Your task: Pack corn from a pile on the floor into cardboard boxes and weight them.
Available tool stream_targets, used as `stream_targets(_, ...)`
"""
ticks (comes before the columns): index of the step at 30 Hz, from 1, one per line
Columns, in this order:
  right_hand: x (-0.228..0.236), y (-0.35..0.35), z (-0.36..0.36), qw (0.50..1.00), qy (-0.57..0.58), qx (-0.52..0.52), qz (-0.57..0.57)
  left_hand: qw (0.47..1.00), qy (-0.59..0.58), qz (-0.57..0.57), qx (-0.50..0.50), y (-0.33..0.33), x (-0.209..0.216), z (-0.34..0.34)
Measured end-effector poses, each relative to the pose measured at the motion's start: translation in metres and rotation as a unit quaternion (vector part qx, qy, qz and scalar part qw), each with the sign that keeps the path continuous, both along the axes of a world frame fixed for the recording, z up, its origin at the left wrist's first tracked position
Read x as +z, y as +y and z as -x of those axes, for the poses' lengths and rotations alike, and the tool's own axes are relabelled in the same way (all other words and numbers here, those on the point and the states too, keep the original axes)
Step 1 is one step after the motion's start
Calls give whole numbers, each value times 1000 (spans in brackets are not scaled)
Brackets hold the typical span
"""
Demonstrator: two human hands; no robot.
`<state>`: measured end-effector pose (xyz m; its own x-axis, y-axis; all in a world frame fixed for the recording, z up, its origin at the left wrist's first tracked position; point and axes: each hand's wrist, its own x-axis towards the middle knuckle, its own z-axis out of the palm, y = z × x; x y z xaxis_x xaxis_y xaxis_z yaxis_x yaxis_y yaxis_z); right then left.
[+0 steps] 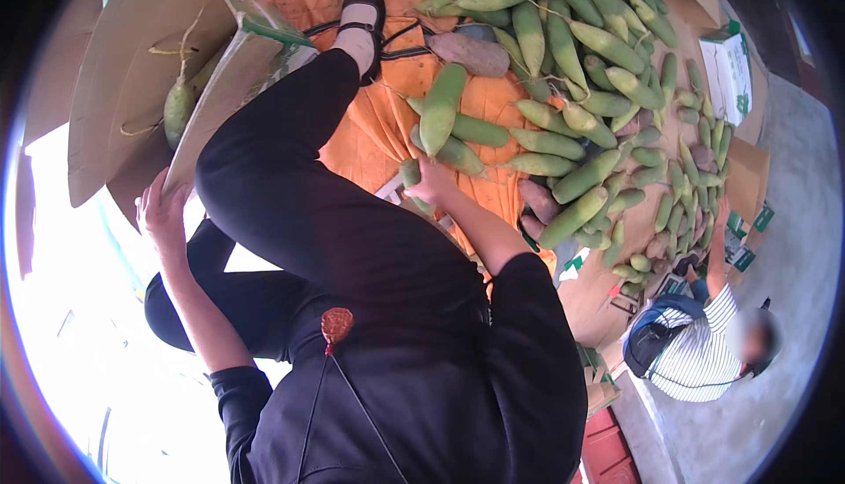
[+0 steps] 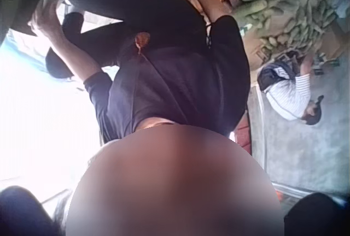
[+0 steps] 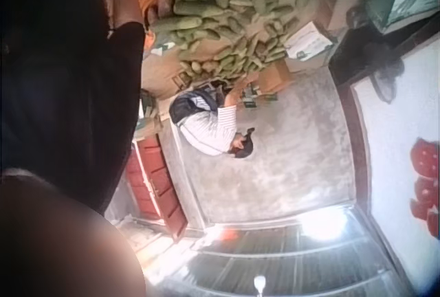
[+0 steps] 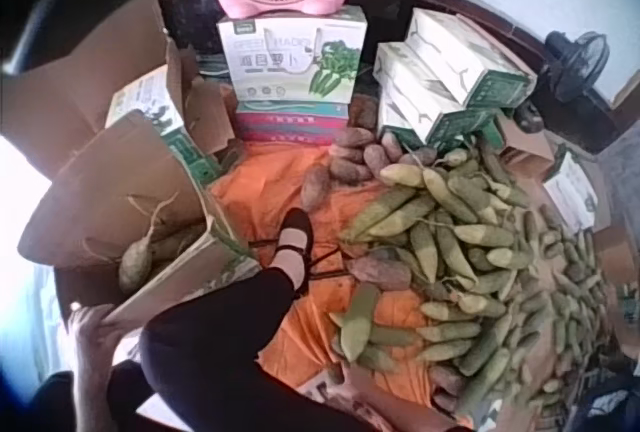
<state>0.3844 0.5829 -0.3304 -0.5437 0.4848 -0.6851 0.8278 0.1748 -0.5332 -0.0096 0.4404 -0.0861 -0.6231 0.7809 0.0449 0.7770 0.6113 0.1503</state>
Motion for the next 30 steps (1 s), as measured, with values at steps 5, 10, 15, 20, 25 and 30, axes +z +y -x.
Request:
stream_targets(5,83,59,1,969,171,-179,24,1000,11,-5,14,-2,10,-2)
stream_targets(10,172,132,22,938,236,-239,-90,998,-29,-23,46,-10,14,-1)
stream_targets(15,274,176,64,867,398,-246,-173,997,-39,-41,45,-13,22,-3)
stream_targets(20,359,185,144,778,575,-148,-206,996,-33,-44,67,-21,30,-6)
stream_targets(25,384,158,243,819,565,-53,-84,997,-42,-46,53,-23,28,-3)
stream_targets(30,351,108,315,921,381,-76,23,994,-49,-78,59,-23,29,1)
